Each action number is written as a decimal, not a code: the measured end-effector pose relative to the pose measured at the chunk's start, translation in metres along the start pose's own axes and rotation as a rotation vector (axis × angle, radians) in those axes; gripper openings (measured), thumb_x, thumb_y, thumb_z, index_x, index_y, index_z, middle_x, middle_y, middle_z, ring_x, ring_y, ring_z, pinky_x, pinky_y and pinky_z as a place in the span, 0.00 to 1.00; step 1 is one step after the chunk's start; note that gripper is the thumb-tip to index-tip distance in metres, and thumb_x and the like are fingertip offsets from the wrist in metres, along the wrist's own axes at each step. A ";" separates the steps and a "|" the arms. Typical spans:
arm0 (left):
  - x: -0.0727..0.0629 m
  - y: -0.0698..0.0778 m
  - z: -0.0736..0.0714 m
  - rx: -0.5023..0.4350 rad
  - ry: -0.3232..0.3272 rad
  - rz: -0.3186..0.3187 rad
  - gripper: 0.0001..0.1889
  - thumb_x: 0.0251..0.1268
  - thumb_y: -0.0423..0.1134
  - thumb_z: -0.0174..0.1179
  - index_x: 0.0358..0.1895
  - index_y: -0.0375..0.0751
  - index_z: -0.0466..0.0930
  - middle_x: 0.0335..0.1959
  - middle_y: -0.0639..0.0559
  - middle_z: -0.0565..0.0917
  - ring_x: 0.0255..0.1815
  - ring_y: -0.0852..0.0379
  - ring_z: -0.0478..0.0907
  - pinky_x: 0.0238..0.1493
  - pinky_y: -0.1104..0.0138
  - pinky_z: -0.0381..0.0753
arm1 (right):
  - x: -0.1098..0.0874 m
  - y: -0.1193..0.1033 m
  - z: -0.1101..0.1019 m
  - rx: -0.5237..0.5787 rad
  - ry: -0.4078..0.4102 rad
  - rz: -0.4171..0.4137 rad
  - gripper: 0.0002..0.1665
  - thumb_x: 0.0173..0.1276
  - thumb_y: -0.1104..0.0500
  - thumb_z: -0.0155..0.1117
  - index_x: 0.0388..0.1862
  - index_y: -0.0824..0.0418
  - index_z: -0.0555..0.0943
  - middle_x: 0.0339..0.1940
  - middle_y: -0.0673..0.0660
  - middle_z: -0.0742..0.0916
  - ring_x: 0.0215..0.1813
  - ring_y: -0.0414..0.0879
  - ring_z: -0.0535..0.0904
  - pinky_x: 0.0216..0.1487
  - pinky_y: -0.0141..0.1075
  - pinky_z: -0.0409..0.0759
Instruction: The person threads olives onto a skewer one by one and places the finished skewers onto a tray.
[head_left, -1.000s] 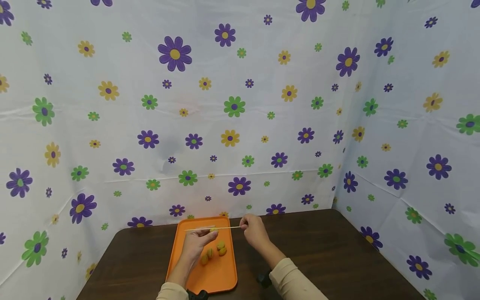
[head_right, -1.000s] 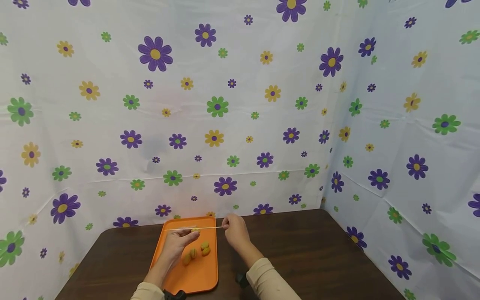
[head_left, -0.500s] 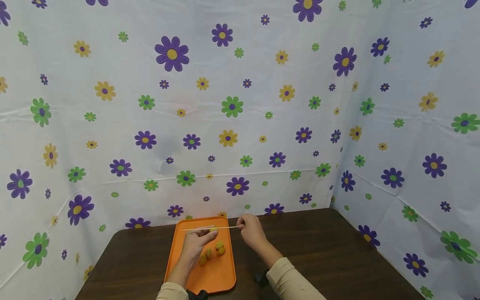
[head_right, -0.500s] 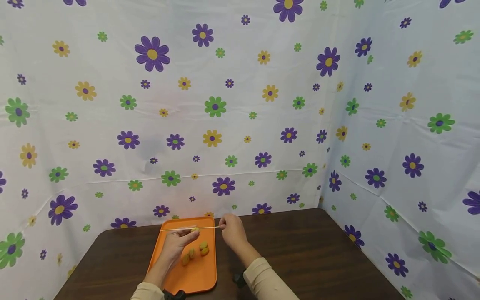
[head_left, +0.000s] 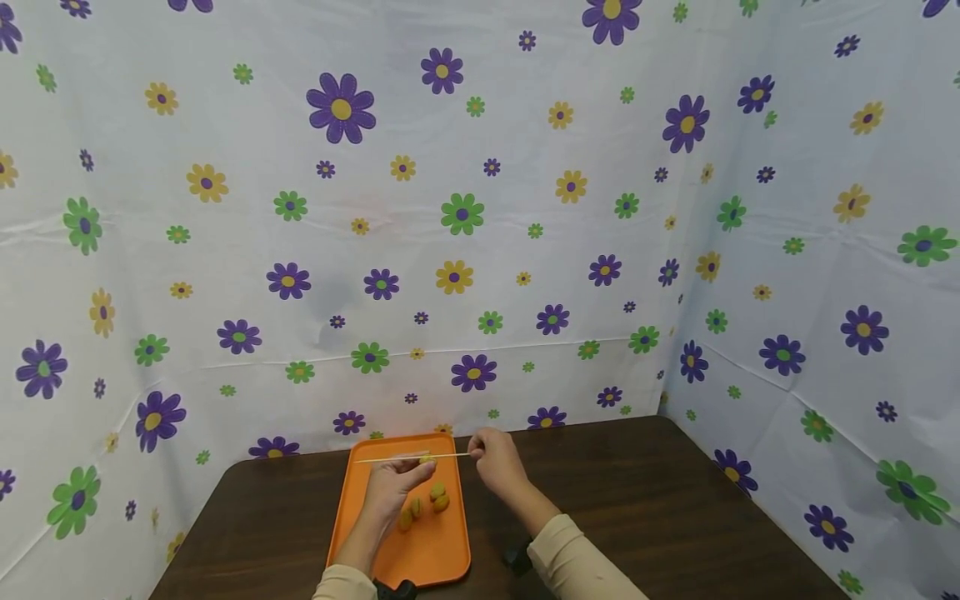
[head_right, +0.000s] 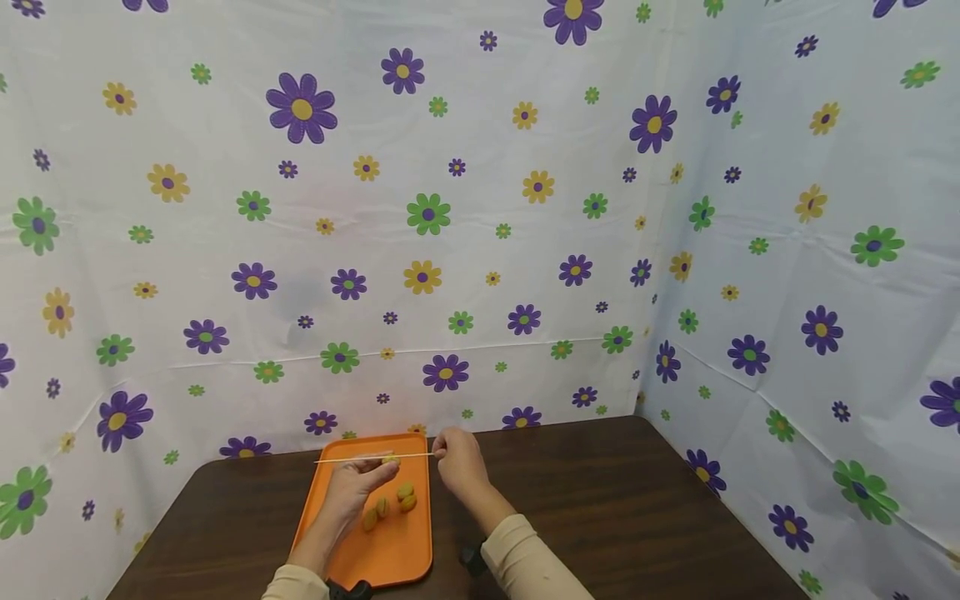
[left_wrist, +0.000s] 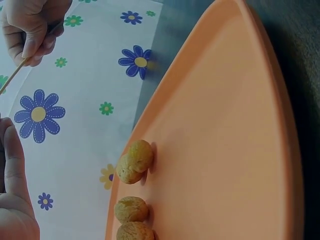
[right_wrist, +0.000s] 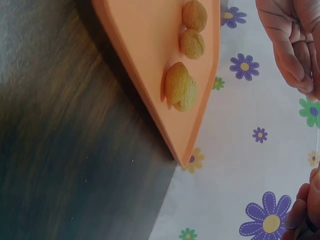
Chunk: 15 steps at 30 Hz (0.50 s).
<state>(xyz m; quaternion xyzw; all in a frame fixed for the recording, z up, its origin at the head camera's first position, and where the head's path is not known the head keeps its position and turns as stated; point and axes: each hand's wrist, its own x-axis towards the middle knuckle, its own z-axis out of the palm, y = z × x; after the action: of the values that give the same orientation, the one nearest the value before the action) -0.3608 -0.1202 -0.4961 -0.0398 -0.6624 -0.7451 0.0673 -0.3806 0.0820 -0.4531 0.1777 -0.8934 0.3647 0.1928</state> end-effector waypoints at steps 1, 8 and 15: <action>0.001 -0.001 0.000 0.000 -0.002 0.001 0.16 0.61 0.38 0.74 0.46 0.28 0.88 0.38 0.44 0.90 0.41 0.53 0.88 0.50 0.62 0.87 | 0.000 0.000 0.000 0.000 0.000 -0.001 0.16 0.57 0.81 0.64 0.25 0.60 0.81 0.25 0.49 0.80 0.29 0.42 0.72 0.32 0.34 0.78; 0.004 -0.003 0.003 0.002 0.002 -0.012 0.16 0.61 0.38 0.74 0.47 0.29 0.88 0.40 0.44 0.90 0.41 0.55 0.88 0.49 0.65 0.87 | 0.000 -0.002 0.002 0.006 0.016 -0.010 0.16 0.56 0.81 0.65 0.24 0.61 0.81 0.25 0.49 0.80 0.29 0.42 0.72 0.31 0.33 0.77; 0.003 -0.004 0.004 -0.016 0.008 -0.026 0.16 0.60 0.37 0.74 0.46 0.28 0.88 0.39 0.44 0.90 0.40 0.55 0.88 0.47 0.65 0.87 | -0.002 -0.005 0.007 0.026 -0.014 0.028 0.15 0.56 0.80 0.67 0.25 0.60 0.81 0.25 0.50 0.79 0.29 0.43 0.72 0.32 0.34 0.79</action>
<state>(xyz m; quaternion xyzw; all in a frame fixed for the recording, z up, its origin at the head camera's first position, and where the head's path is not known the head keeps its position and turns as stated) -0.3642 -0.1158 -0.4990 -0.0288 -0.6564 -0.7515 0.0602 -0.3778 0.0741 -0.4554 0.1702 -0.8923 0.3777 0.1793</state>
